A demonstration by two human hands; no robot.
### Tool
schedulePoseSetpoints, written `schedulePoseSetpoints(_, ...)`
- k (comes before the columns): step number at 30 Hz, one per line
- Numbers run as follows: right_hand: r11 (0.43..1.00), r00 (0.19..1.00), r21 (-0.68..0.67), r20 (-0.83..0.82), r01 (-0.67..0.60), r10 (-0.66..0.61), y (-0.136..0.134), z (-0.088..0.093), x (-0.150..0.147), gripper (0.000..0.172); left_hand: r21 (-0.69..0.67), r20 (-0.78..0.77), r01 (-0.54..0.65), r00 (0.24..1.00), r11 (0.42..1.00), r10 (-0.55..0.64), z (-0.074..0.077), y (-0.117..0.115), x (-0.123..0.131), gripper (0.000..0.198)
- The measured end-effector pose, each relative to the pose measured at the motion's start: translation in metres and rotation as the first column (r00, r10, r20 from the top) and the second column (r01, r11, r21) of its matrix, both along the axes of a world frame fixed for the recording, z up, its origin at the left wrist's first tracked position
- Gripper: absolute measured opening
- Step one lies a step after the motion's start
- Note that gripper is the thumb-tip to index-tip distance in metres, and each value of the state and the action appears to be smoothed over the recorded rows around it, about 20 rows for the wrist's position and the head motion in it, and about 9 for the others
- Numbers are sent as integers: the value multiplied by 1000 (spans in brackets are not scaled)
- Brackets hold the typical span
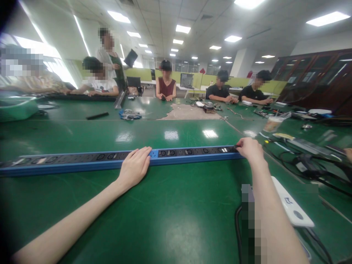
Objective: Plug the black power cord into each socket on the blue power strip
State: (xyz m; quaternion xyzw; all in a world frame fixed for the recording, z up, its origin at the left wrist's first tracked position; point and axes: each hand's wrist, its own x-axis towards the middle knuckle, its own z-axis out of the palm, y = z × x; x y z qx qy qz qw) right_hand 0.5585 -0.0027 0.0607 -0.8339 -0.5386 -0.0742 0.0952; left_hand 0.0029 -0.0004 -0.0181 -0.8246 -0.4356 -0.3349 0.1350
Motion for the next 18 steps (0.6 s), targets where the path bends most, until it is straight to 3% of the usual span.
schedulePoseSetpoints(8,996,998,-78,41,-39,42,18,10,8,32,-4,5,-2,1000,1000,2,0,0,0,48)
schedulePoseSetpoints(18,994,997,-86,-25,-73,71,15,7,23,32,6,2,1,1000,1000,-1,1,-2,-2,47)
